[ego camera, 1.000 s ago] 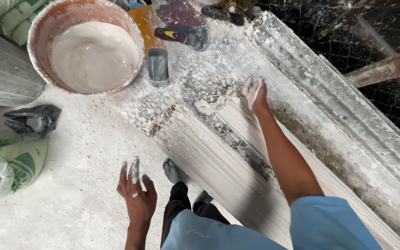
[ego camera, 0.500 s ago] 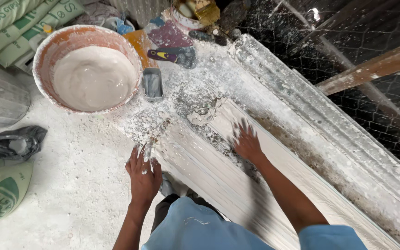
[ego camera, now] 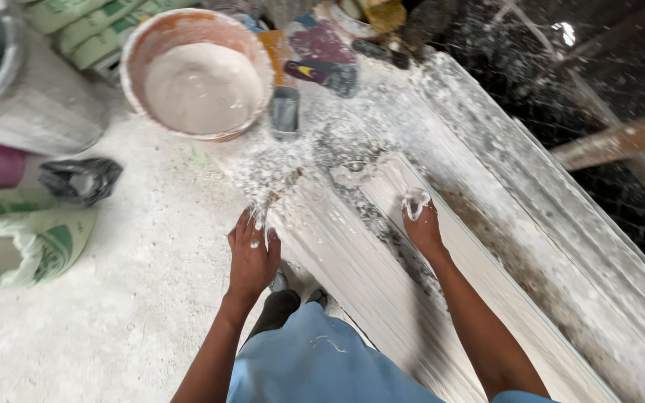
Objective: The person applies a white paste to a long, ribbed surface using their hands, smoothing it along the grooves. They then retrieve a green string, tie it around the treated area, and pour more paste from a bucket onto the surface to continue the application.
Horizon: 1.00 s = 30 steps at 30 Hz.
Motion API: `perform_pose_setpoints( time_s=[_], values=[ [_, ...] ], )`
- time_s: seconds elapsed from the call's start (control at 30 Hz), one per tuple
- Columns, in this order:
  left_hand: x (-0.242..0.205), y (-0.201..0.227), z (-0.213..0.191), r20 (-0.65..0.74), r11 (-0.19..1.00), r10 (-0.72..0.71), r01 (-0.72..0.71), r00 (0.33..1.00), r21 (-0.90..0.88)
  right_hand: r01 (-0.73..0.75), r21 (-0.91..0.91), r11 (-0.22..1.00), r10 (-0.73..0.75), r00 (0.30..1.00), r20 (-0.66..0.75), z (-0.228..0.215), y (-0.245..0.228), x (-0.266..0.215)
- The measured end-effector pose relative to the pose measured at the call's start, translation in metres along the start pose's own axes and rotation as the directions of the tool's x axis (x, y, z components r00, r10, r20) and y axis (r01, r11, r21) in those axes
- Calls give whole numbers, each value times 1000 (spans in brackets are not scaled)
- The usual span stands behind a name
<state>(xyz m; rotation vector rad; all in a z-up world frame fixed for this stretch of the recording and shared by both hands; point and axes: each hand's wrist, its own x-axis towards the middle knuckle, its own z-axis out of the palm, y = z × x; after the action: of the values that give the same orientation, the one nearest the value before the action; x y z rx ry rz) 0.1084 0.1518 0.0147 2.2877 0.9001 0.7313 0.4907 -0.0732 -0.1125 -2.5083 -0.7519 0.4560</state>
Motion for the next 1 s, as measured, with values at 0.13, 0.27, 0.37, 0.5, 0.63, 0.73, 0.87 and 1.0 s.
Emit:
perform_pose_setpoints(
  time_s=[0.13, 0.27, 0.37, 0.5, 0.63, 0.73, 0.87, 1.0],
  values=[
    [16, -22, -35, -72, 994, -108, 107, 991, -25, 170, 186, 968, -141, 977, -160, 22, -62, 19],
    [61, -49, -75, -185, 978, -192, 172, 964, -119, 475, -102, 874, -484, 868, -113, 27, -137, 46],
    [115, -82, -102, -313, 982, -123, 70, 942, -174, -122, 761, 637, -113, 962, 249, 61, -220, 71],
    [208, -146, -114, -404, 968, -138, 37, 904, -248, 327, 404, 854, -407, 904, 129, 151, -360, 140],
    [298, -207, -97, -395, 995, -94, 76, 914, -61, 503, -147, 852, -517, 852, -78, 241, -464, 205],
    [329, -237, -87, -178, 978, -126, 92, 976, -189, 463, -414, 783, -504, 864, 12, 283, -502, 218],
    [334, -250, -74, -202, 963, -170, 119, 965, -241, 698, 68, 713, -700, 703, 128, 281, -502, 157],
    [326, -245, -72, -70, 935, -260, 233, 963, -268, 530, -51, 847, -364, 645, 672, 214, -485, 117]
  ],
)
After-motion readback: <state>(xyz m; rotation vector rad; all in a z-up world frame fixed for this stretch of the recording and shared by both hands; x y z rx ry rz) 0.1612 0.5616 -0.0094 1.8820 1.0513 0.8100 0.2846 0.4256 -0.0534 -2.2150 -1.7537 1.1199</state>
